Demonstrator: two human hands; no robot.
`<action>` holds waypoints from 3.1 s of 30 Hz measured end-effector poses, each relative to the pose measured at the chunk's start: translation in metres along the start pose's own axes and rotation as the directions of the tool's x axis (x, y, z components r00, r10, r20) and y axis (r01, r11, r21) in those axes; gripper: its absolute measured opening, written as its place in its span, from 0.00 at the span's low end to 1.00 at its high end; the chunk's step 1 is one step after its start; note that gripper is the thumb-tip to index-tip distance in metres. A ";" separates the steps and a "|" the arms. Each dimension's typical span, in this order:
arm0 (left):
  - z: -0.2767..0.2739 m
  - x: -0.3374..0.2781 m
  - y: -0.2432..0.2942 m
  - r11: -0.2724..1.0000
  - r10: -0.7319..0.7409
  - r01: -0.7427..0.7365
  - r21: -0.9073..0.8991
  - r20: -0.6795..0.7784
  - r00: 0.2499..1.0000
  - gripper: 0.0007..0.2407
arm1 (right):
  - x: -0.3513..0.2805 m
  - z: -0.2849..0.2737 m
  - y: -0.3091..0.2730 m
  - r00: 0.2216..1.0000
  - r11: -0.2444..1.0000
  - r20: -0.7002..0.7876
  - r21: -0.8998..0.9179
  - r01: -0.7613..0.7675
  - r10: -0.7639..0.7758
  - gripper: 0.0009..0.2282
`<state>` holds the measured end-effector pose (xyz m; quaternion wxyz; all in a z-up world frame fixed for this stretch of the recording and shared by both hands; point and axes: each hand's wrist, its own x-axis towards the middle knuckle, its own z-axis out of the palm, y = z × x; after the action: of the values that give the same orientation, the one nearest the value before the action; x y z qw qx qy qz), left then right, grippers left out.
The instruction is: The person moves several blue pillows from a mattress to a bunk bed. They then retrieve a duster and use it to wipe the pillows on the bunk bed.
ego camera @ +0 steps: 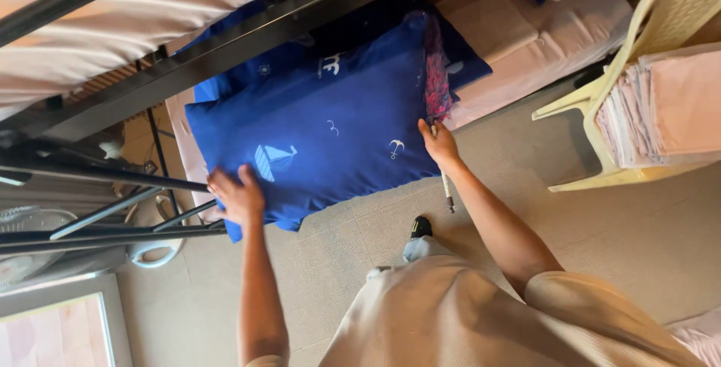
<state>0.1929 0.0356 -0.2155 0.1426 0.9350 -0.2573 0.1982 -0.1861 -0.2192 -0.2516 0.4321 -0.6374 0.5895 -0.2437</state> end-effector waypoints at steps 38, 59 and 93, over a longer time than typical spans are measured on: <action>-0.139 -0.178 0.076 -0.526 0.273 0.826 -0.205 0.878 0.392 0.24 | -0.278 -0.141 0.088 0.911 0.451 0.098 0.845 -0.289 0.401 0.27; -0.113 -0.385 0.354 -0.186 0.552 0.977 -0.108 0.811 0.195 0.20 | -0.340 -0.414 0.290 0.863 0.200 0.017 0.970 -0.136 0.504 0.23; -0.028 -0.500 0.717 0.049 0.767 0.997 0.059 0.638 -0.076 0.25 | -0.136 -0.657 0.474 0.392 0.145 -0.139 0.989 0.014 0.910 0.24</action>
<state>-0.5951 -0.3343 -0.2944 0.5049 0.3224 -0.0460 -0.7994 -1.0068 -0.2290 -0.2885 0.4596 0.1488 0.6460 -0.5911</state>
